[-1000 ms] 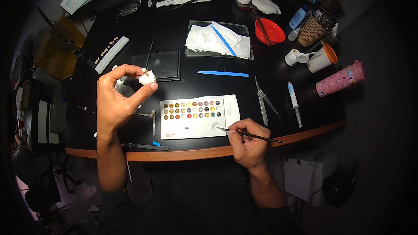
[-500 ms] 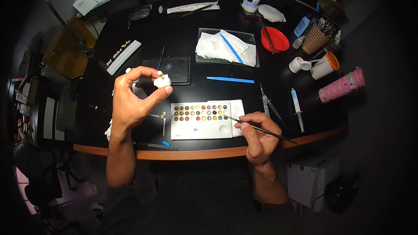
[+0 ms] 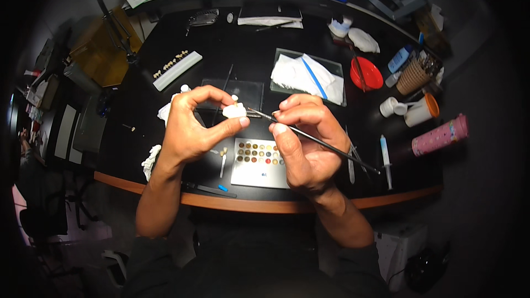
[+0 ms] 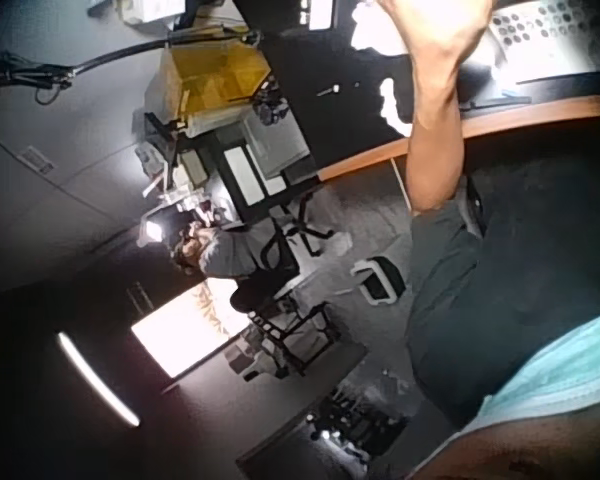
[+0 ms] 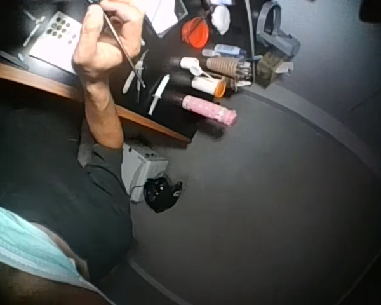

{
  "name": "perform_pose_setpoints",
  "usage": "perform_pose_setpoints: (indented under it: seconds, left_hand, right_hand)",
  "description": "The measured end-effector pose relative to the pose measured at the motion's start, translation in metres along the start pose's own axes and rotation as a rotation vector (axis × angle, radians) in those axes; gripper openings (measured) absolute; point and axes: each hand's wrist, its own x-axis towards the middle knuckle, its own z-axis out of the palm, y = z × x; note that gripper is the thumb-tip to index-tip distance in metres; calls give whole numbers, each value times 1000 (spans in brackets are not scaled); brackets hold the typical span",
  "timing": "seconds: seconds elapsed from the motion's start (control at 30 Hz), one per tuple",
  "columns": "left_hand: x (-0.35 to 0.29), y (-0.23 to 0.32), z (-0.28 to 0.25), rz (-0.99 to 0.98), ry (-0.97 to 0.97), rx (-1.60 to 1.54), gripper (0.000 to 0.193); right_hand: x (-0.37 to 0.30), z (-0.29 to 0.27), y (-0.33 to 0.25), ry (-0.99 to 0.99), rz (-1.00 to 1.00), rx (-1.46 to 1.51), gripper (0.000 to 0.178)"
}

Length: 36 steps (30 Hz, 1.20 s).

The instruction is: The person applies various shades of stain to dental crowns using a fine brush. They pick up individual crowns, dip the brush into a palette containing multiple colors, and paint details onto the surface of the crowns.

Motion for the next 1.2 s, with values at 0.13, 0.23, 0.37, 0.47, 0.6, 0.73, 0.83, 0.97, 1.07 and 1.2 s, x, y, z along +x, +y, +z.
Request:
perform_pose_setpoints:
  seconds: [0.13,0.23,0.37,0.47,0.6,0.73,0.83,0.97,1.07,1.2]
  left_hand:
    - [-7,0,-2,-45,-4,-175,29]
    - [-9,-2,-1,-44,-23,-310,33]
    - [-11,-5,-1,-79,-48,-361,35]
    - [-10,-4,-2,-116,-84,-451,36]
    - [-9,0,-4,-224,-155,-548,26]
    - [-9,2,-5,-276,-168,-551,26]
    - [-9,0,-3,-266,-158,-557,26]
    - [-9,1,-4,-278,-170,-564,26]
    - [-9,3,-4,-300,-170,-578,25]
    - [-10,-2,-4,-325,-186,-600,23]
  right_hand:
    - [8,11,5,-69,-117,-48,17]
    - [4,12,15,-94,-173,2,22]
    - [1,22,6,-85,-221,-74,23]
    - [-4,22,8,-67,-223,-112,22]
    - [-7,27,9,4,-205,-69,21]
    - [-6,26,14,-27,-240,-66,22]
    - [-7,26,16,-37,-251,-76,23]
    - [-8,26,14,-39,-241,-88,21]
    - [-10,25,17,-43,-251,-79,21]
    - [-7,28,11,-12,-229,-92,21]
